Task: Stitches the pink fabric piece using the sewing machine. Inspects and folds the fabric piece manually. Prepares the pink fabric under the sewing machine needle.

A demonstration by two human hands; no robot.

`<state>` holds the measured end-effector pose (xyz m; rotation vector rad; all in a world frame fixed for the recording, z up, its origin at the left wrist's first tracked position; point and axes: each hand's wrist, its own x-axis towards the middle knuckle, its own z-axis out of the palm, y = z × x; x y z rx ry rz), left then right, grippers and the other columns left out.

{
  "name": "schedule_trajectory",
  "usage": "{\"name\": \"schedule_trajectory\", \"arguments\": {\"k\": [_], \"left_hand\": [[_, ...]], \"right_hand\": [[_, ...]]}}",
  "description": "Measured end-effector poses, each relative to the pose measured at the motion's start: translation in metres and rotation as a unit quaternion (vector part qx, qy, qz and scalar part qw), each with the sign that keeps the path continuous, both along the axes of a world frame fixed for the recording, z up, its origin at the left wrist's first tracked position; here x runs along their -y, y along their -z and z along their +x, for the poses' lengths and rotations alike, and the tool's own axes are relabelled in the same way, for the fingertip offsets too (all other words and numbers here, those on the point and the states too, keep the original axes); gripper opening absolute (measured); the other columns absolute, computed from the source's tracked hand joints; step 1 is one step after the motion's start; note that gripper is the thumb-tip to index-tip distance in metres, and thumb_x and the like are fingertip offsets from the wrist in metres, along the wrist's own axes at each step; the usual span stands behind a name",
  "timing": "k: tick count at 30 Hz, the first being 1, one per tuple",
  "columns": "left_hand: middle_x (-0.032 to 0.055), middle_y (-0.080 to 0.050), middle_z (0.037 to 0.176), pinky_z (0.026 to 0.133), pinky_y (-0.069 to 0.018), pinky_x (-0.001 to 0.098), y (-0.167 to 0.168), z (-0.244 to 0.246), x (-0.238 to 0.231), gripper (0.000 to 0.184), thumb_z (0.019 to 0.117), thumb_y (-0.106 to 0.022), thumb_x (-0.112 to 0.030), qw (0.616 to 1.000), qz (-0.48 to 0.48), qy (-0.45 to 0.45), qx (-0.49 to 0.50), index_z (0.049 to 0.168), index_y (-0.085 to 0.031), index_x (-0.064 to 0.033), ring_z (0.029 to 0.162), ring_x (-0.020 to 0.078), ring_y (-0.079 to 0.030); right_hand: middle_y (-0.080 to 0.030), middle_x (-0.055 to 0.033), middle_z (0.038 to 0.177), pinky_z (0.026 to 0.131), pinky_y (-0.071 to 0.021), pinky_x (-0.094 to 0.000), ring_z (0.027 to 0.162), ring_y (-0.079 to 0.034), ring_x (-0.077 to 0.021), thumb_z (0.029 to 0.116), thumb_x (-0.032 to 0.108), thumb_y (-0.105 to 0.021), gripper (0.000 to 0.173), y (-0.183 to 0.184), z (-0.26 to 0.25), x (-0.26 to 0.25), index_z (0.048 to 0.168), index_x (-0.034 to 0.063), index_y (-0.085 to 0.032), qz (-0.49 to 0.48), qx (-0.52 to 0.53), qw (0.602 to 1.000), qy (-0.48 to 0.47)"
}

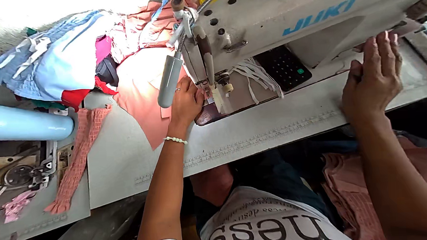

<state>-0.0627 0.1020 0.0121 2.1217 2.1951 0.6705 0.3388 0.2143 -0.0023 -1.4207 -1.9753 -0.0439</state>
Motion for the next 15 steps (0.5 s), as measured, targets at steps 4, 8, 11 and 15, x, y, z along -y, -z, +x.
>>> {"name": "schedule_trajectory", "arguments": {"k": [4,8,11,15], "left_hand": [[0.0265,-0.063,0.133,0.109,-0.0385,0.0611,-0.006,0.001,-0.009,0.031,0.0993,-0.057,-0.018,1.000,0.005,-0.013,0.005,0.114,-0.072,0.0049,0.132,0.0425,-0.055],[0.0245,-0.062,0.135,0.110,-0.0354,0.0585,-0.023,0.011,-0.012,0.030,0.0965,-0.064,-0.017,0.997,-0.019,-0.059,0.044,0.114,-0.072,0.0061,0.128,0.0395,-0.058],[0.0285,-0.061,0.134,0.107,-0.0341,0.0615,-0.040,0.022,-0.017,0.037,0.0952,-0.068,-0.019,0.990,-0.078,-0.116,0.030,0.120,-0.068,0.0077,0.124,0.0442,-0.058],[0.0251,-0.069,0.113,0.098,-0.0428,0.0610,-0.024,0.015,-0.011,0.024,0.0977,-0.061,-0.014,0.986,-0.013,-0.152,0.064,0.111,-0.070,0.0039,0.110,0.0414,-0.065]], "right_hand": [[-0.040,-0.0298,0.157,0.117,-0.0360,-0.0546,0.143,-0.043,-0.0466,0.1119,0.020,-0.036,0.046,0.000,0.001,0.011,0.151,-0.0019,-0.047,0.006,-0.040,0.999,0.002],[-0.061,-0.0360,0.124,0.084,-0.0541,-0.0560,0.096,-0.067,-0.0457,0.1105,0.015,-0.036,0.044,-0.002,-0.010,0.038,0.146,-0.0085,-0.047,-0.037,-0.086,0.995,-0.020],[-0.066,-0.0341,0.100,0.074,-0.0540,-0.0572,0.080,-0.067,-0.0450,0.1073,0.013,-0.047,0.044,-0.003,-0.031,0.066,0.144,-0.0113,-0.047,-0.063,-0.085,0.991,-0.079],[-0.068,-0.0252,0.096,0.067,-0.0550,-0.0544,0.076,-0.067,-0.0375,0.0944,0.023,-0.071,0.056,-0.008,-0.080,0.096,0.139,-0.0074,-0.055,-0.163,-0.080,0.964,-0.193]]}}
